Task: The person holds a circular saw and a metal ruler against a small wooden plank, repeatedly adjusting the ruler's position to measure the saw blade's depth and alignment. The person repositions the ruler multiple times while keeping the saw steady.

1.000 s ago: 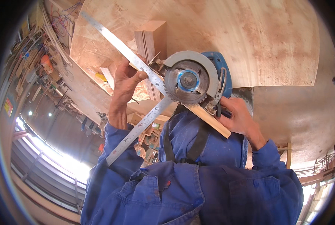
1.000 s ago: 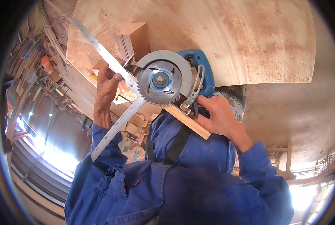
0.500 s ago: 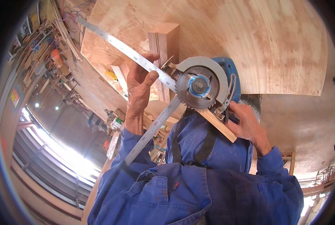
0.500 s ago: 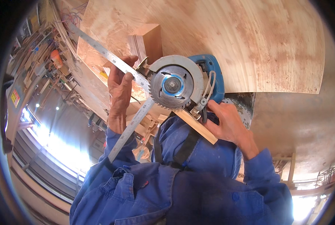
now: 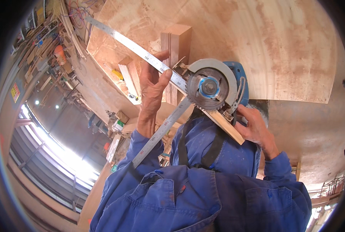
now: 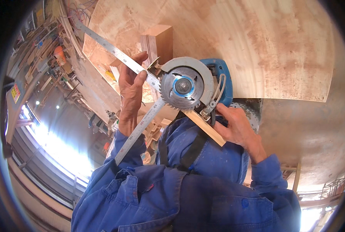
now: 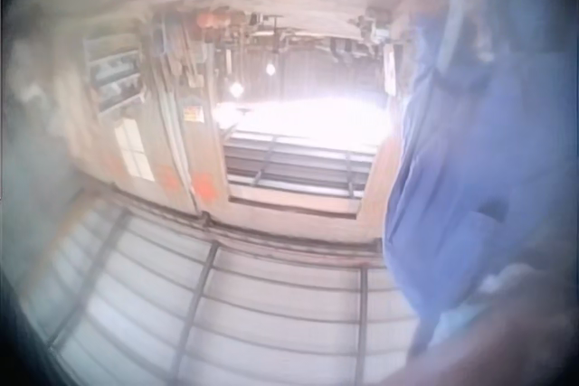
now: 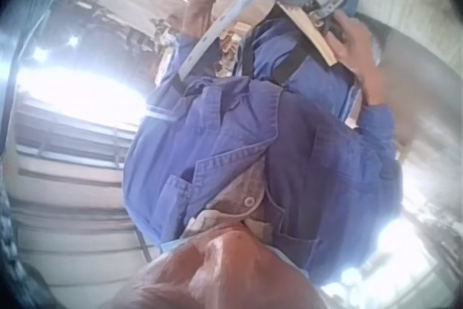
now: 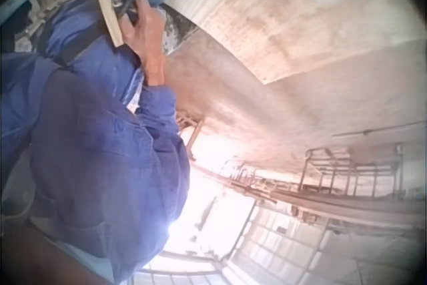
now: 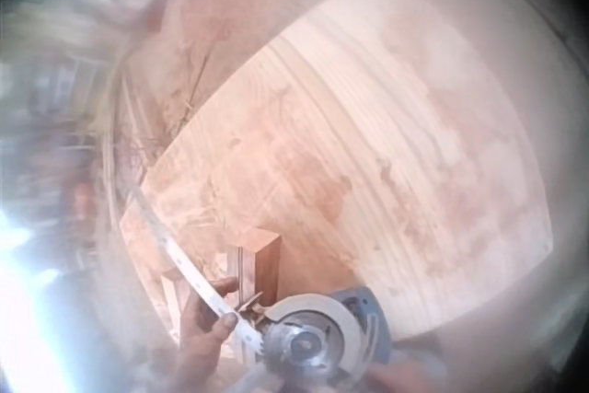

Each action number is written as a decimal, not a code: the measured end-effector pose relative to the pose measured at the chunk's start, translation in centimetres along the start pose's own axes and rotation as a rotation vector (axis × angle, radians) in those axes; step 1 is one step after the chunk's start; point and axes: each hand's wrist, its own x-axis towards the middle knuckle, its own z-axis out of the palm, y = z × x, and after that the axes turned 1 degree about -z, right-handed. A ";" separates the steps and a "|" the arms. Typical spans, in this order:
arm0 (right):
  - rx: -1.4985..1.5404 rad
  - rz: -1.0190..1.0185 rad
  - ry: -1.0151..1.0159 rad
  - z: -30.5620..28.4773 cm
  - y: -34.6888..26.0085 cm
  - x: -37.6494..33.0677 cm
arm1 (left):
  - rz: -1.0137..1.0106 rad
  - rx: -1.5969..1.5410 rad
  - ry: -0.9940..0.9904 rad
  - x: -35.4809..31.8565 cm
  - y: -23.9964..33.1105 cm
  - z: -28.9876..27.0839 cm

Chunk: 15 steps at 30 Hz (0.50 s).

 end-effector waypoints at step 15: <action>0.032 0.060 -0.051 -0.3 -0.6 0.0 | 0.174 0.102 0.244 -0.3 -2.5 2.1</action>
